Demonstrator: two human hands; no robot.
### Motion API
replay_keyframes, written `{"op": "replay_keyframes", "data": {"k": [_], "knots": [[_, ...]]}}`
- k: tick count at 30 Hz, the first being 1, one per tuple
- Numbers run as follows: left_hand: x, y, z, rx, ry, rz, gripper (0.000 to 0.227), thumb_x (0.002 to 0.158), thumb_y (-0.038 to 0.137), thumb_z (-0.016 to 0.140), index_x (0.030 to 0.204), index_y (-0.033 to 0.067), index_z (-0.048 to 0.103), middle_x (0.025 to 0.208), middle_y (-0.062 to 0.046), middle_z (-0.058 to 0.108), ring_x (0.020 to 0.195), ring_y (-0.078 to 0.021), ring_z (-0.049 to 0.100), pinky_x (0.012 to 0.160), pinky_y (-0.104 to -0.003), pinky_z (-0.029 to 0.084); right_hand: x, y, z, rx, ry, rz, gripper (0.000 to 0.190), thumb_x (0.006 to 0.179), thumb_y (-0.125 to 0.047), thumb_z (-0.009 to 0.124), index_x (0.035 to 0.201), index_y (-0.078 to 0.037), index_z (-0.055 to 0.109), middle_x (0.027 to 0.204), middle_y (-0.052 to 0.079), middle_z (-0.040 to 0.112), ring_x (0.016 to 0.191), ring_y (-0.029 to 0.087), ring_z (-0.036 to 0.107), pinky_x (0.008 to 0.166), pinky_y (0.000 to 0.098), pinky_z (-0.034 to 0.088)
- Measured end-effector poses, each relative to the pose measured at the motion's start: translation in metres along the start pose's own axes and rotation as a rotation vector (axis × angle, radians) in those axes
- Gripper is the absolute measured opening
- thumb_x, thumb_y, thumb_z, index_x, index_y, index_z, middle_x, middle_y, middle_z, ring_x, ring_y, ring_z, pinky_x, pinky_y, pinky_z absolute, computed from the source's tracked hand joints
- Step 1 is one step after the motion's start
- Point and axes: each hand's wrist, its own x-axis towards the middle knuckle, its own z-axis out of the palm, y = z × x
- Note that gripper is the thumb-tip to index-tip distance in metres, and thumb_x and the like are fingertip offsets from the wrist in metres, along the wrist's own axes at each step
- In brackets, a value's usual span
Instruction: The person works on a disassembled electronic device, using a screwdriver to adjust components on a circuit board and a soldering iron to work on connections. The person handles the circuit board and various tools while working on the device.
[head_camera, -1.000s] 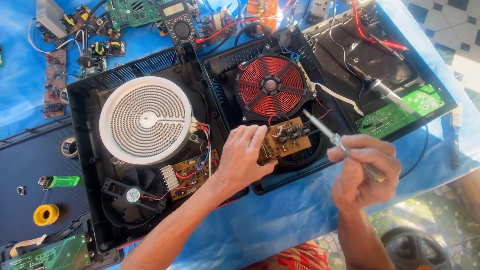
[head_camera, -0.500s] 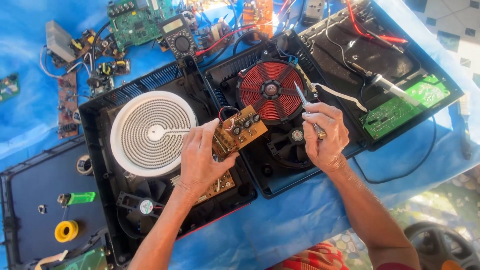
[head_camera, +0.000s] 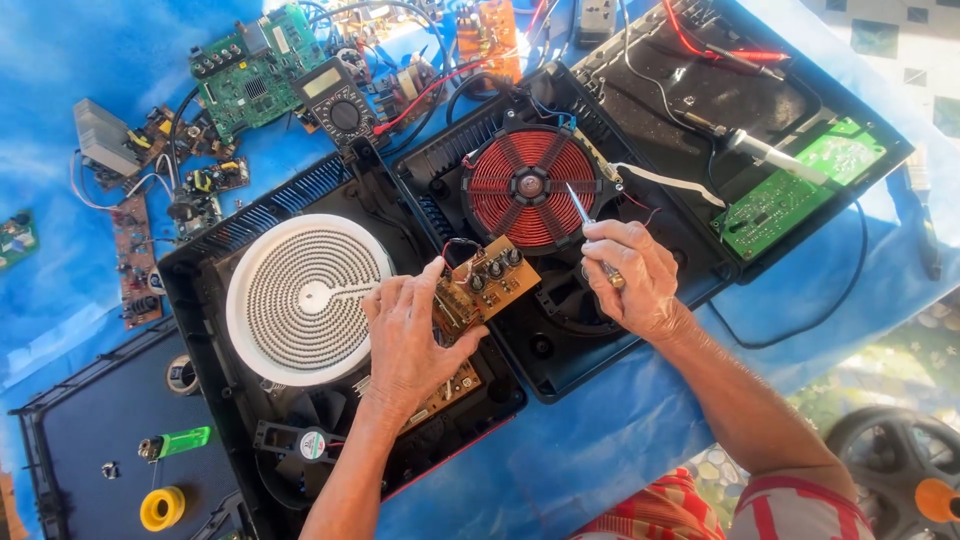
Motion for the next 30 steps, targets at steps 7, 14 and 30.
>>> {"op": "replay_keyframes", "data": {"k": [7, 14, 30], "knots": [[0.000, -0.001, 0.001, -0.003, -0.005, -0.002, 0.095, 0.069, 0.051, 0.090, 0.149, 0.0168, 0.052, 0.120, -0.009, 0.070, 0.117, -0.0263, 0.055, 0.105, -0.047, 0.034, -0.001, 0.002, 0.000, 0.032, -0.043, 0.004, 0.010, 0.096, -0.007, 0.070, 0.100, 0.002, 0.070, 0.103, 0.021, 0.072, 0.073, 0.035, 0.071, 0.066, 0.0436, 0.061], [-0.004, 0.002, -0.001, 0.044, -0.003, 0.039, 0.099, 0.063, 0.053, 0.091, 0.147, 0.0157, 0.055, 0.116, -0.009, 0.071, 0.116, -0.0265, 0.055, 0.104, -0.051, 0.032, 0.008, -0.008, 0.000, 0.086, 0.007, 0.000, 0.012, 0.099, -0.007, 0.068, 0.097, 0.004, 0.069, 0.098, 0.020, 0.073, 0.074, 0.033, 0.072, 0.066, 0.0406, 0.061], [-0.004, 0.027, -0.020, 0.241, -0.050, 0.035, 0.086, 0.066, 0.055, 0.082, 0.140, 0.0140, 0.065, 0.135, -0.007, 0.062, 0.125, -0.0309, 0.053, 0.106, -0.055, 0.039, 0.019, 0.008, -0.080, 0.043, 0.024, 0.185, 0.012, 0.103, -0.009, 0.066, 0.097, 0.002, 0.066, 0.093, 0.016, 0.074, 0.076, 0.033, 0.072, 0.072, 0.0376, 0.059]]}}
